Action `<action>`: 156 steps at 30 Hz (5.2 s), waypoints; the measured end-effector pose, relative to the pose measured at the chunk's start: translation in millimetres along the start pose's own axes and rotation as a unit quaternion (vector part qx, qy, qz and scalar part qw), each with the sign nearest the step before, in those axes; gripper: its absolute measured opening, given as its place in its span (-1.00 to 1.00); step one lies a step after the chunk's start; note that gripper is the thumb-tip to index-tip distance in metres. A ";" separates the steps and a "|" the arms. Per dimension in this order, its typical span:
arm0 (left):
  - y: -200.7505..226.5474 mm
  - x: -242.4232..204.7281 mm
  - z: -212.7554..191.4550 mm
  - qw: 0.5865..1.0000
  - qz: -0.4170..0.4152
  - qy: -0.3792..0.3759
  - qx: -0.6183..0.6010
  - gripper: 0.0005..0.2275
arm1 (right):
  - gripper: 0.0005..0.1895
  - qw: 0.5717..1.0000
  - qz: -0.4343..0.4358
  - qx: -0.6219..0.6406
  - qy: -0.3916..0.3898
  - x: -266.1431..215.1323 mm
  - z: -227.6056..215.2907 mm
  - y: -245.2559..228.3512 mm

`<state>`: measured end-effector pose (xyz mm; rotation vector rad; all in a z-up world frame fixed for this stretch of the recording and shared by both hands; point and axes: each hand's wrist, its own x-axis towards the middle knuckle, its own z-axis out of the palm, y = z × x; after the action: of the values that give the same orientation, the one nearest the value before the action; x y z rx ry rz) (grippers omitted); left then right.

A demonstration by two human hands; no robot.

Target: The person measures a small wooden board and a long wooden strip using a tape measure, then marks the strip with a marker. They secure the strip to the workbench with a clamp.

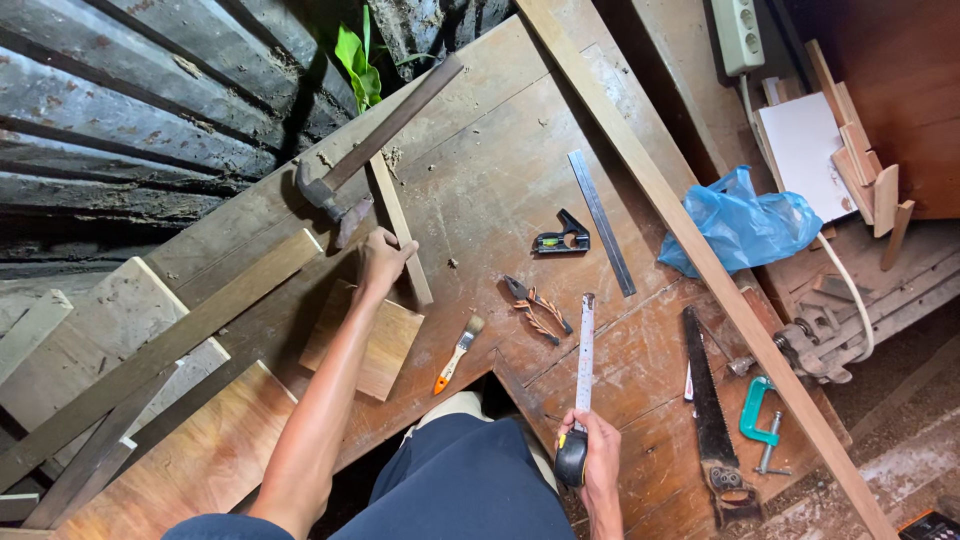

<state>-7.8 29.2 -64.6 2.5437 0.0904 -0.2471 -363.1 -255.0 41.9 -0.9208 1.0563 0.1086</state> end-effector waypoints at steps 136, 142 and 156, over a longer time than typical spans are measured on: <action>324.2 -420.4 421.9 0.860 0.341 -0.377 -0.042 -0.65 | -0.70 0.928 -0.024 0.283 0.242 -116.3 -249.9 127.2; 360.1 -419.8 521.7 0.902 0.375 -0.185 0.105 -0.49 | -0.70 0.907 0.021 0.308 0.286 -144.8 -304.5 169.3; 385.4 -429.8 452.3 0.920 0.138 -0.361 -0.059 -0.56 | -0.69 0.913 0.011 0.329 0.241 -136.8 -352.4 171.1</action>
<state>-454.7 -547.2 -140.8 2.1571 -0.5162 -1.0051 -764.4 -345.0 -12.9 -0.3152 1.4346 -0.4585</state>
